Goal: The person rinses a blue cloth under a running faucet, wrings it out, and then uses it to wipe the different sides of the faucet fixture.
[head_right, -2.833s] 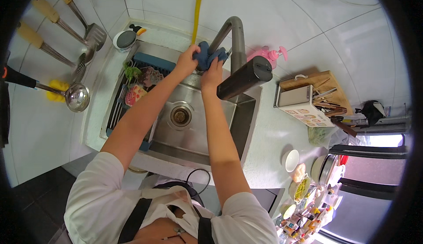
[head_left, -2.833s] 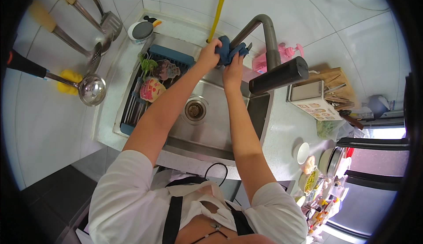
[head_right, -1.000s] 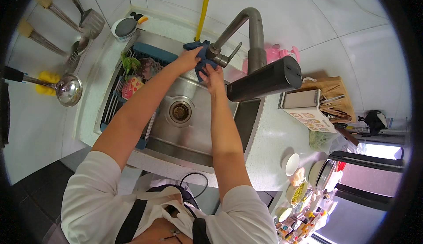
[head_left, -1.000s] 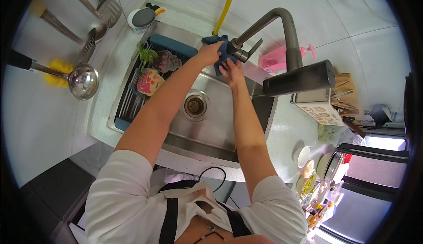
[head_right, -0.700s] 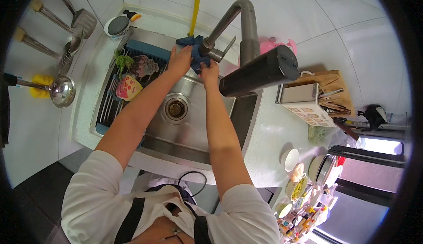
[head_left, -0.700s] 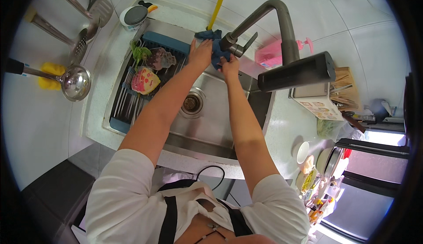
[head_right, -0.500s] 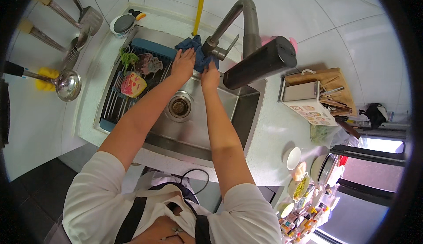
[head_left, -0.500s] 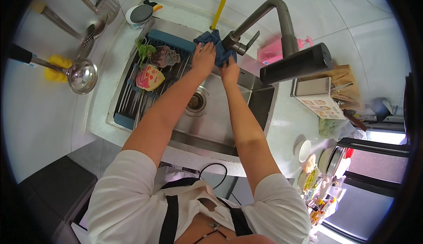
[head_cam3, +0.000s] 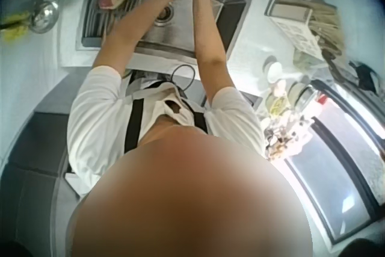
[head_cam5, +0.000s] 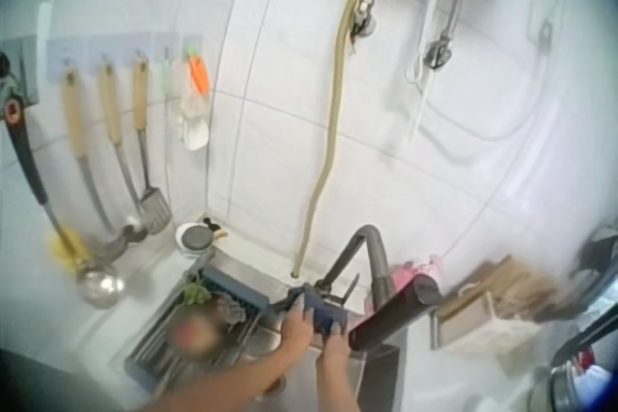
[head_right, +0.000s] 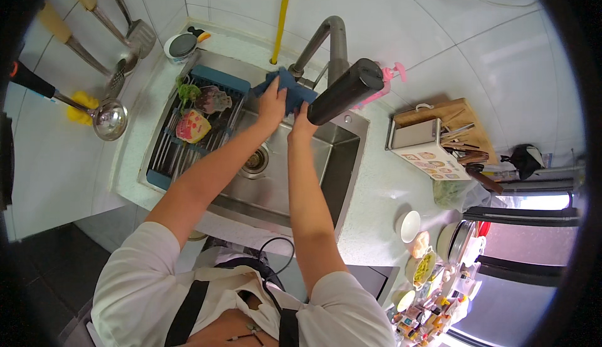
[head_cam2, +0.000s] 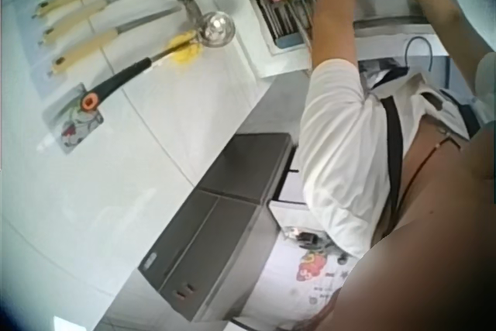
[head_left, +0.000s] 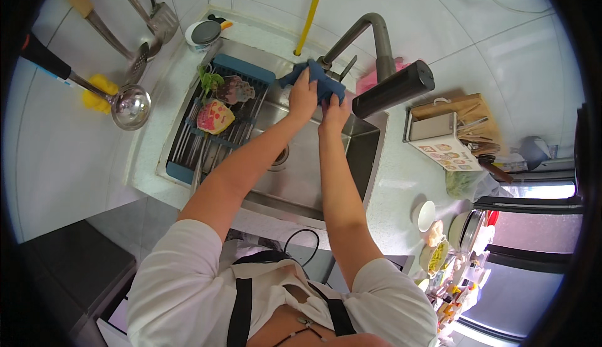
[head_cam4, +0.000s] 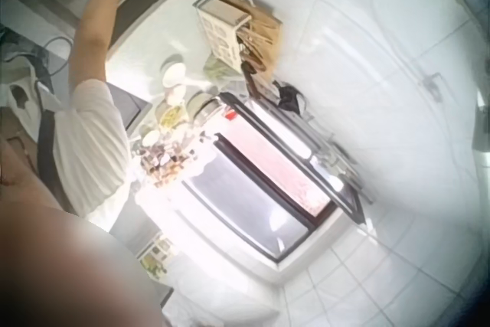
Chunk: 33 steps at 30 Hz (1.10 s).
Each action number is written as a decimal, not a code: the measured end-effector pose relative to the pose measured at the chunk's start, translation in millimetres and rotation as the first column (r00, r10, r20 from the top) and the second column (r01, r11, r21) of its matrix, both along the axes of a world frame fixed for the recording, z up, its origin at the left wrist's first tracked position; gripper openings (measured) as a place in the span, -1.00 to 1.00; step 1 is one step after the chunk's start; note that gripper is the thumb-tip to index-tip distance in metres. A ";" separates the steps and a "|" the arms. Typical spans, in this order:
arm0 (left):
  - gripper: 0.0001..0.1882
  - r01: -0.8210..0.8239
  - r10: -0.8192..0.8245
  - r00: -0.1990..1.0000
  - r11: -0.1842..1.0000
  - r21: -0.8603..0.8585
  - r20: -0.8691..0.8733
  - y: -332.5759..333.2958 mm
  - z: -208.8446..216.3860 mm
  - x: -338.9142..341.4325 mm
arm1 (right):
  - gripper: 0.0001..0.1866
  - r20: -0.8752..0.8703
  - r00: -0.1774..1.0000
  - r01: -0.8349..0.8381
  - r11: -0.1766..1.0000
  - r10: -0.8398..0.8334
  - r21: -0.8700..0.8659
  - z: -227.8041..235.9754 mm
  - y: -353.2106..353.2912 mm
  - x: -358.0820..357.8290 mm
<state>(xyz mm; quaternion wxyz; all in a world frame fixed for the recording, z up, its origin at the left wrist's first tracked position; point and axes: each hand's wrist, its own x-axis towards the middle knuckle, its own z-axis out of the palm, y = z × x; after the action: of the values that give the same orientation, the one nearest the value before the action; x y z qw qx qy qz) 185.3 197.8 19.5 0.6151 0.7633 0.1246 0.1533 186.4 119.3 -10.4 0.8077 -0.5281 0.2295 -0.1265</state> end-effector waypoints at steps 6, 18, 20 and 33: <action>-0.44 -0.087 0.013 0.928 0.980 0.181 0.373 -10.6 6.2 31.4 | -0.55 0.251 0.955 0.078 0.678 0.160 -0.731 58.6 6.9 11.0; -0.52 -0.008 -0.063 0.936 0.980 0.200 0.347 -5.7 -4.8 64.3 | -0.55 0.214 0.937 0.033 0.542 0.275 -0.840 61.4 -11.7 54.4; -0.45 -0.017 -0.047 0.940 0.983 0.181 0.339 -8.6 -7.6 65.5 | -0.52 0.196 0.961 0.085 0.468 0.194 -0.880 55.8 -3.9 53.7; -0.36 0.147 -0.227 0.922 0.955 0.258 0.314 11.7 -24.9 48.7 | -0.72 0.269 0.919 0.001 0.679 0.289 -0.734 -15.5 -38.3 65.7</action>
<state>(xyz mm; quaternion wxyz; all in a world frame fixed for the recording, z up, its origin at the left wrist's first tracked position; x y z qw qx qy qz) 234.0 209.5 -5.4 0.5469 0.7995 -0.0759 0.2365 252.1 81.0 -25.9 0.5703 -0.7859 -0.0354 -0.2362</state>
